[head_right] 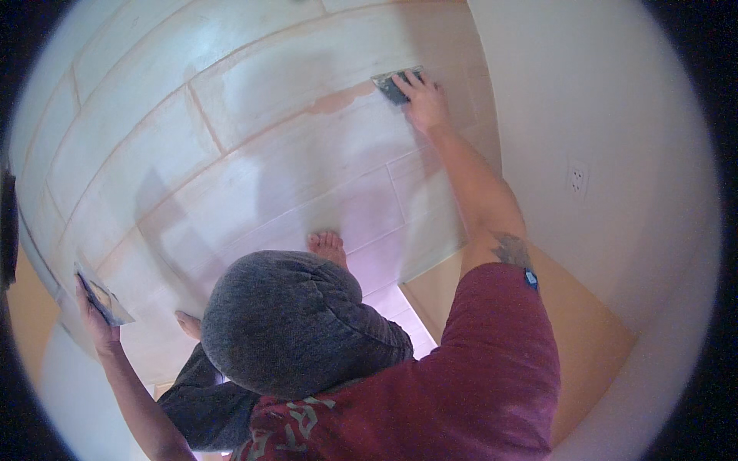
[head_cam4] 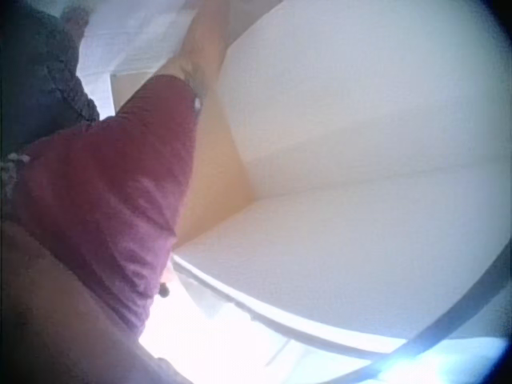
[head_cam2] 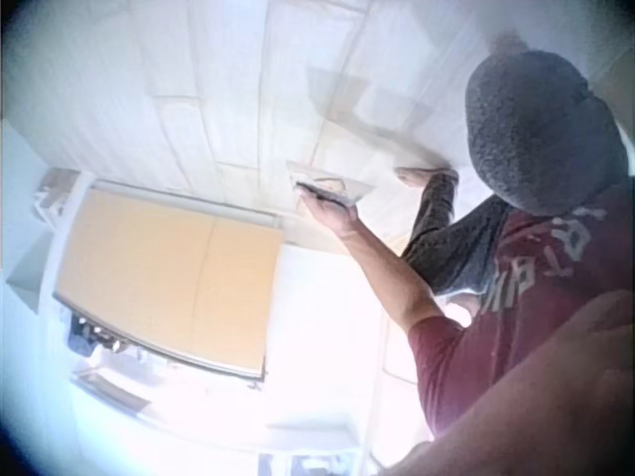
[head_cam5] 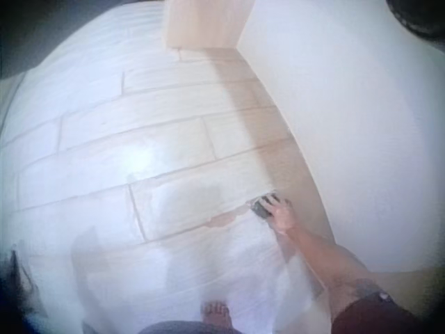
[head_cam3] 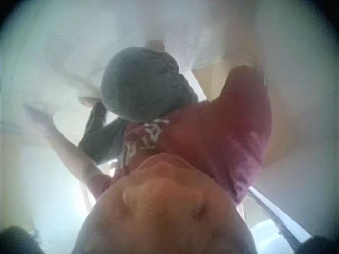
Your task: The person kneels on a tiled floor and uses a grout float and a smaller tool to apply and smooth grout between light-colored rectangular tiles. They periodically transfer grout from the float to the smaller tool and work along the grout lines, then stand to clean the tools at a sink before resuming the application.
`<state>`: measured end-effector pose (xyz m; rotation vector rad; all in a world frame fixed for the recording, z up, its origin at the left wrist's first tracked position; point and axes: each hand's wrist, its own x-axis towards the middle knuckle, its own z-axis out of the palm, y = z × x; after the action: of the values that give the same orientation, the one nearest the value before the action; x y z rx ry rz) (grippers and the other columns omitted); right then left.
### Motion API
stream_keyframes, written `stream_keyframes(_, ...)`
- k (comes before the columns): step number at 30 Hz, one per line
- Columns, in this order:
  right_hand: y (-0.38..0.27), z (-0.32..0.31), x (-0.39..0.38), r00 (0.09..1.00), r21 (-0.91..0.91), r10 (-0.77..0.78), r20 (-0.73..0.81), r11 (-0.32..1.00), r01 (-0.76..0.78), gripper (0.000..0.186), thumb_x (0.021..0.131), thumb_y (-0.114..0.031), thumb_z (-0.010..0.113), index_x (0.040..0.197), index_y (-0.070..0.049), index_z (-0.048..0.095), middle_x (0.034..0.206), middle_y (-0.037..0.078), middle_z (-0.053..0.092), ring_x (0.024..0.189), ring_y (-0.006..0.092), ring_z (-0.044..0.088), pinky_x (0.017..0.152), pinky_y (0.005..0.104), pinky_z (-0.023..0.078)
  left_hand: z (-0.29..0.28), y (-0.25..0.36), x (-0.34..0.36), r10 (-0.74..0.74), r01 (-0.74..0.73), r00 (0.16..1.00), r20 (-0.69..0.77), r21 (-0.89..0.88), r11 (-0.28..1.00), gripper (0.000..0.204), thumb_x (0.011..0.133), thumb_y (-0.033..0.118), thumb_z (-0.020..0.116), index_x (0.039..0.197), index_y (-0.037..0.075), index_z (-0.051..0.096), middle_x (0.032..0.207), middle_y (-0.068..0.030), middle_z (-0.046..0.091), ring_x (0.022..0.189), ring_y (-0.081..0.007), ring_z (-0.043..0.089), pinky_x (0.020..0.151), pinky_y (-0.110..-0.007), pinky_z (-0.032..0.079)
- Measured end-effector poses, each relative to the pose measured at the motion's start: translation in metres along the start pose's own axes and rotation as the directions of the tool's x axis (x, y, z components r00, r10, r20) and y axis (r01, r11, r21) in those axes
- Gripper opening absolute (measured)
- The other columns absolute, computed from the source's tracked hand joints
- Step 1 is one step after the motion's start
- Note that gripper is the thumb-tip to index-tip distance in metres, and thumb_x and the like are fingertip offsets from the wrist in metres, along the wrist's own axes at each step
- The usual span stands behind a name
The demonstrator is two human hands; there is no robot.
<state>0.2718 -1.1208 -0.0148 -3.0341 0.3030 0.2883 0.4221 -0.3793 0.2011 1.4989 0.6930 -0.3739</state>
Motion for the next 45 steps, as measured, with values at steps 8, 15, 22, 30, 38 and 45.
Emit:
stream_keyframes(8,0.046,-0.001,0.004,0.895,0.085,0.341,0.288,0.922,-0.379,0.051,0.092,-0.018,0.062,0.143,-0.024,0.062,0.132,0.017,0.068,0.12,0.0378,0.064,0.099,0.0527,0.051,0.009,-0.01,-0.018,0.037,-0.037,0.993,-0.115,-0.004,0.999,0.034,0.107,0.047,0.055,0.11,0.015,0.064,0.079,0.0,0.063,0.061,-0.0095,0.06,0.052,-0.025,0.05)
stream_keyframes(15,-0.022,0.079,0.077,0.89,0.192,0.411,0.196,0.874,-0.446,0.041,0.093,-0.018,0.058,0.131,-0.026,0.071,0.118,0.018,0.072,0.108,0.0393,0.069,0.092,0.052,0.055,-0.007,-0.018,-0.027,0.042,-0.05,0.98,-0.196,-0.035,0.998,0.031,0.106,0.045,0.058,0.107,0.014,0.065,0.079,0.0002,0.064,0.062,-0.0102,0.061,0.054,-0.026,0.051)
stream_keyframes(22,-0.177,0.044,0.068,0.941,0.173,0.197,0.274,0.953,-0.25,0.036,0.095,-0.021,0.059,0.129,-0.023,0.072,0.119,0.017,0.07,0.11,0.0379,0.068,0.092,0.0533,0.055,-0.008,-0.027,-0.029,0.069,-0.102,0.95,-0.303,-0.096,0.99,0.032,0.106,0.044,0.058,0.111,0.014,0.065,0.085,-0.0007,0.065,0.069,-0.0119,0.064,0.06,-0.029,0.055)
stream_keyframes(30,-0.241,0.044,0.035,0.885,0.225,-0.031,0.465,0.971,-0.084,0.043,0.092,-0.022,0.063,0.135,-0.021,0.067,0.125,0.011,0.069,0.113,0.0346,0.064,0.095,0.0524,0.052,-0.027,-0.023,-0.025,0.081,-0.093,0.972,-0.221,-0.041,0.995,0.034,0.107,0.045,0.056,0.114,0.013,0.064,0.085,-0.0009,0.064,0.071,-0.0121,0.064,0.064,-0.029,0.055)
stream_keyframes(38,-0.027,0.043,0.043,0.985,-0.064,0.118,0.125,0.992,-0.111,0.071,0.082,-0.012,0.072,0.148,-0.031,0.056,0.151,0.008,0.055,0.135,0.0349,0.051,0.112,0.0542,0.039,-0.041,-0.025,-0.029,0.049,-0.046,0.96,-0.276,0.02,0.999,0.032,0.106,0.045,0.057,0.109,0.014,0.064,0.085,0.0011,0.065,0.069,-0.0105,0.064,0.061,-0.026,0.054)
stream_keyframes(45,0.034,0.059,0.038,0.997,-0.148,0.009,0.071,0.989,0.002,0.079,0.08,-0.006,0.074,0.152,-0.031,0.052,0.155,0.01,0.051,0.142,0.0358,0.046,0.113,0.0549,0.038,-0.034,-0.013,-0.039,0.066,-0.057,0.953,-0.297,0.037,0.998,0.028,0.107,0.042,0.057,0.109,0.015,0.065,0.087,0.0016,0.067,0.07,-0.0096,0.064,0.06,-0.025,0.054)
